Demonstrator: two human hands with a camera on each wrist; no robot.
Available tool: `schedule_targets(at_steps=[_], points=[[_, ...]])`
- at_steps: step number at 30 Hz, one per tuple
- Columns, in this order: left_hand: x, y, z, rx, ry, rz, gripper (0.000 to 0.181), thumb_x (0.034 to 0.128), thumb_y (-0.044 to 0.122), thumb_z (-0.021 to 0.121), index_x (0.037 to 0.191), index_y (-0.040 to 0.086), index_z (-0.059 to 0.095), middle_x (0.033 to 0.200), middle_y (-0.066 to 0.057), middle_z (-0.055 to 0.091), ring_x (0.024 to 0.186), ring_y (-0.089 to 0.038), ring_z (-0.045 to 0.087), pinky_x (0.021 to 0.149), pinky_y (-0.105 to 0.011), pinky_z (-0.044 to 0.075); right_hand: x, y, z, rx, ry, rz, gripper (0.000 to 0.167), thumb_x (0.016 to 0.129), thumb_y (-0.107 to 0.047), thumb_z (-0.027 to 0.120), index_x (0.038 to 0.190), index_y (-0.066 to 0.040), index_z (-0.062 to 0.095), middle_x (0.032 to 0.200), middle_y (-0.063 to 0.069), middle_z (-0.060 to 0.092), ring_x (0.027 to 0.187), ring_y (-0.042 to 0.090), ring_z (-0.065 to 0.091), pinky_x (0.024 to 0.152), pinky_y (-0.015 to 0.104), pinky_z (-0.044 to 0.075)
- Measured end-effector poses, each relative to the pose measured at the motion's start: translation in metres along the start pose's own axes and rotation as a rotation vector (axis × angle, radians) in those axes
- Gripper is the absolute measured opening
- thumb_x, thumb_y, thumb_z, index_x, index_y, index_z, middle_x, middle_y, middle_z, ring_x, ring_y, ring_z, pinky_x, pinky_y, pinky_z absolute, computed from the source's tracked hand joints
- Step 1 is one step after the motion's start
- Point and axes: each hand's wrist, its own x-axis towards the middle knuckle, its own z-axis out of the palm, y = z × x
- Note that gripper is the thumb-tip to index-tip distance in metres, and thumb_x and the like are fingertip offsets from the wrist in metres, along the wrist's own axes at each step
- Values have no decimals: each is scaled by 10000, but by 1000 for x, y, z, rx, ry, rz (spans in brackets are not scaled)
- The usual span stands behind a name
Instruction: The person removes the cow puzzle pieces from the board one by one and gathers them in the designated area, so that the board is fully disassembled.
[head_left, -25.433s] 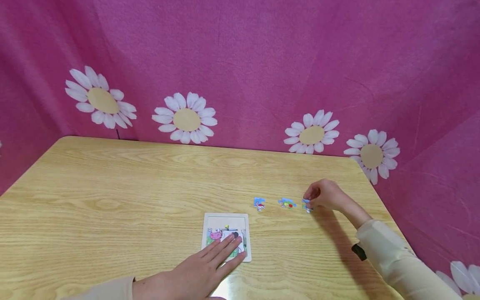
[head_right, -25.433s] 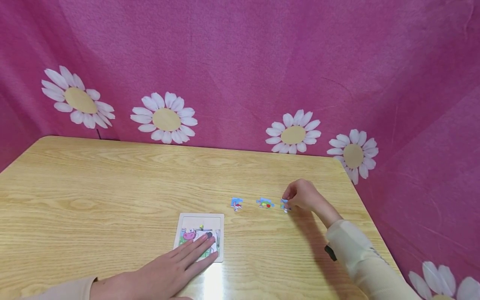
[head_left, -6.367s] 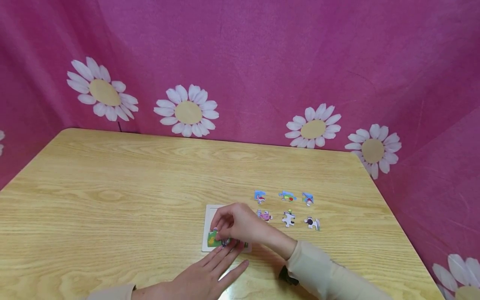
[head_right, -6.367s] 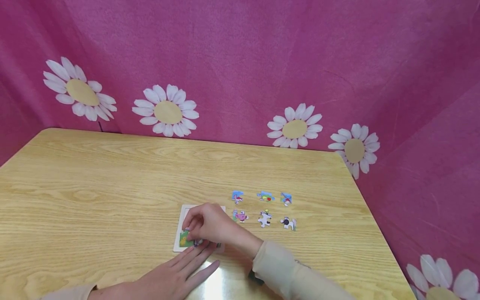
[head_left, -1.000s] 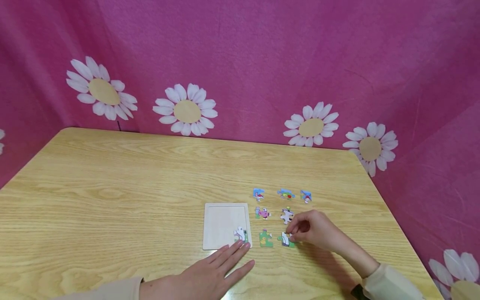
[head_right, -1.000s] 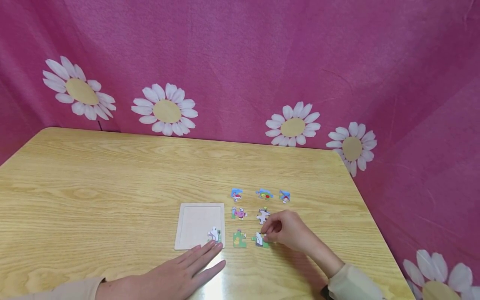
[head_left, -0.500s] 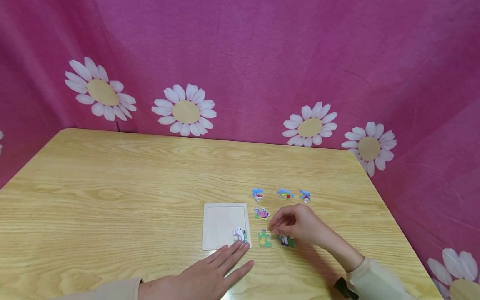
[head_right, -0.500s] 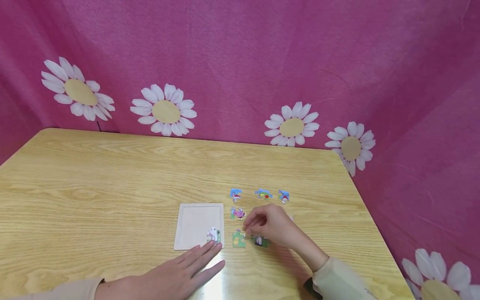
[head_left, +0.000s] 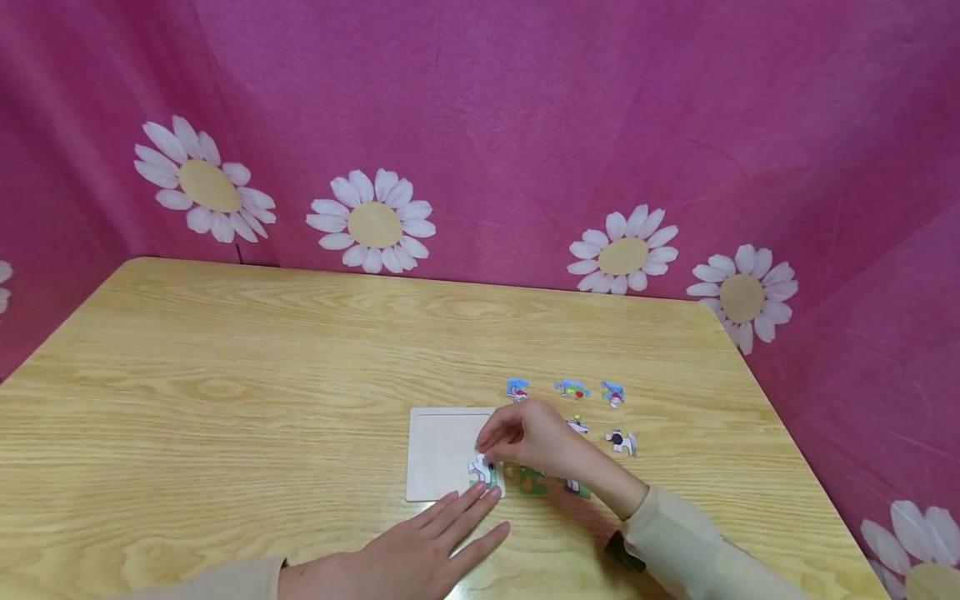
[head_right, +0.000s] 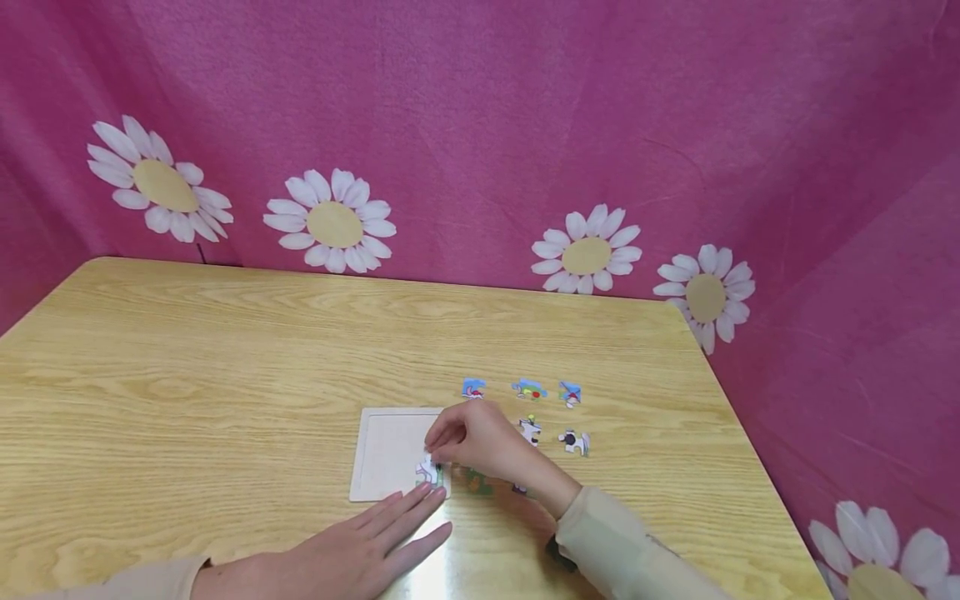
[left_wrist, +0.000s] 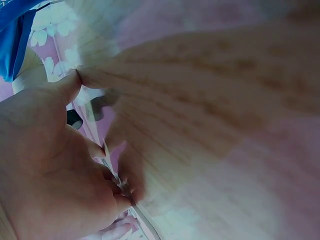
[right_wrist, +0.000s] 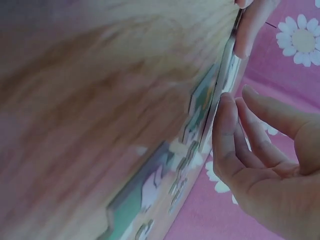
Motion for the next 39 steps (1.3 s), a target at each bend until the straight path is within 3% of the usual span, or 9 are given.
schedule_targets(at_steps=[9,16,22,29,34,39], points=[[0,1,0,-2,3,-6,787,954,657,397,1460,54,402,1483,-242,368,1373,-320,391,1071,-340,341,3,0,0,12,-18,17,62,841,20,743,869,-35,738,815,2,712,713,77,646,648,231,530],[0,0,-2,-24,-24,-2,813,948,669,396,1468,44,390,1494,-244,356,1381,-327,380,1069,-349,347,1,-1,-5,112,-9,43,71,826,37,750,875,-8,728,838,59,718,721,114,661,657,237,536],[0,0,-3,-34,-54,-5,811,955,665,381,1474,42,380,1499,-245,348,1385,-331,373,1067,-353,349,-3,-1,1,193,-49,57,102,804,85,744,882,28,715,802,102,715,701,107,644,626,218,516],[0,0,-4,-57,-92,-12,808,965,656,363,1487,39,361,1511,-251,329,1392,-336,360,1071,-357,348,-8,-8,6,98,-30,55,110,807,76,748,847,-23,720,750,27,690,668,76,608,612,221,511],[0,1,-3,-42,-61,-12,789,964,649,380,1474,47,389,1500,-250,348,1382,-330,379,1065,-348,352,-10,-8,0,43,2,65,107,822,48,748,845,-54,730,753,-10,679,654,68,591,606,229,503],[0,0,0,-50,-34,-5,807,960,654,389,1481,39,376,1501,-255,342,1380,-340,377,1075,-352,339,-20,-5,-17,60,33,63,85,835,38,738,888,-28,733,792,34,689,651,89,593,588,240,502]])
